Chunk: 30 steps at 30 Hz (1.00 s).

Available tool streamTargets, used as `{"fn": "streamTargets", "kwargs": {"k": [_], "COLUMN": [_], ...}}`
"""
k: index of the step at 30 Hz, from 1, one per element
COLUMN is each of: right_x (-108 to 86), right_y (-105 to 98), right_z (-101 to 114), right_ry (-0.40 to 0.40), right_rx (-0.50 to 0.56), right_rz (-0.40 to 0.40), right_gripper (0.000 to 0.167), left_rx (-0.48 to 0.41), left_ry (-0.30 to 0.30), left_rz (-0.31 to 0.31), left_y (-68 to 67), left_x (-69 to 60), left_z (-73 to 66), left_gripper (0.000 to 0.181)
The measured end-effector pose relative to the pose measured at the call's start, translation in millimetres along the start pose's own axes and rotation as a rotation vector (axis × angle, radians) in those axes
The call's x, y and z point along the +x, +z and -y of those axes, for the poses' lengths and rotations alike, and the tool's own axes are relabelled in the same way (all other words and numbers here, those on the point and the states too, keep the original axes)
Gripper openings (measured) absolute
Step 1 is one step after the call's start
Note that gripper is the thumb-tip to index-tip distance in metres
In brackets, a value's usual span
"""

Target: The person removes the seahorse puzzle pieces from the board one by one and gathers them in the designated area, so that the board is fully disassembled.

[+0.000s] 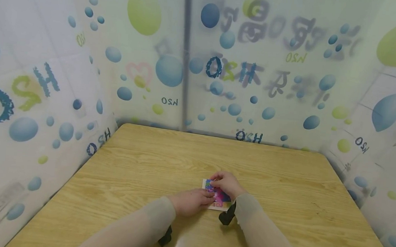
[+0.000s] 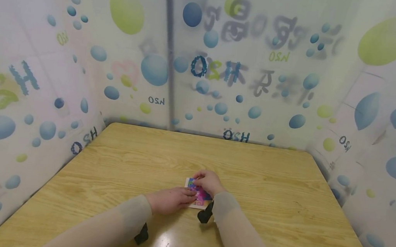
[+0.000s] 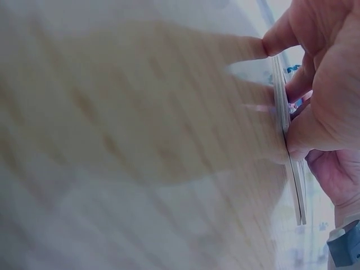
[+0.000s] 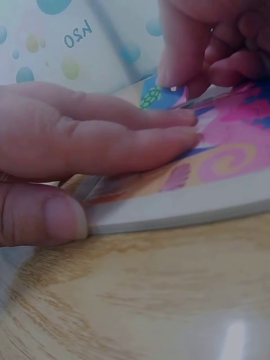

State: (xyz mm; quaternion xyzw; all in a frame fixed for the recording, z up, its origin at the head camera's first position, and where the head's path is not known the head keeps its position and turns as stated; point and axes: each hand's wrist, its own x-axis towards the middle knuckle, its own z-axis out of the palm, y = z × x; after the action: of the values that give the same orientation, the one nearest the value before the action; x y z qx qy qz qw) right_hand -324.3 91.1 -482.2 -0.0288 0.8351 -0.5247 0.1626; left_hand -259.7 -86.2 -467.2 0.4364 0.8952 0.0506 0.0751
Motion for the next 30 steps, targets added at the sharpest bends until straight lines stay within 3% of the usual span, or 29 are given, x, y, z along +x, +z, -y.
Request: {"fn": "streamTargets", "kwargs": {"k": [16, 22, 30], "right_x": [1.3, 4.3, 7.6], "right_y": [-5.3, -9.5, -15.3], "right_z": [-1.3, -4.6, -5.9], "right_ry": [0.013, -0.003, 0.063], "right_rx": [0.095, 0.167, 0.238], "right_rz": [0.023, 0.028, 0.050], "right_gripper": [0.012, 0.010, 0.009], "left_rx": [-0.026, -0.018, -0.047], "left_ry": [-0.018, 0.004, -0.032], "left_rz": [0.002, -0.010, 0.021], "left_y": [0.5, 0.5, -0.5], "left_x": [-0.3, -1.0, -1.3], "left_z": [-0.4, -0.1, -0.4], "left_gripper": [0.039, 0.039, 0.040]}}
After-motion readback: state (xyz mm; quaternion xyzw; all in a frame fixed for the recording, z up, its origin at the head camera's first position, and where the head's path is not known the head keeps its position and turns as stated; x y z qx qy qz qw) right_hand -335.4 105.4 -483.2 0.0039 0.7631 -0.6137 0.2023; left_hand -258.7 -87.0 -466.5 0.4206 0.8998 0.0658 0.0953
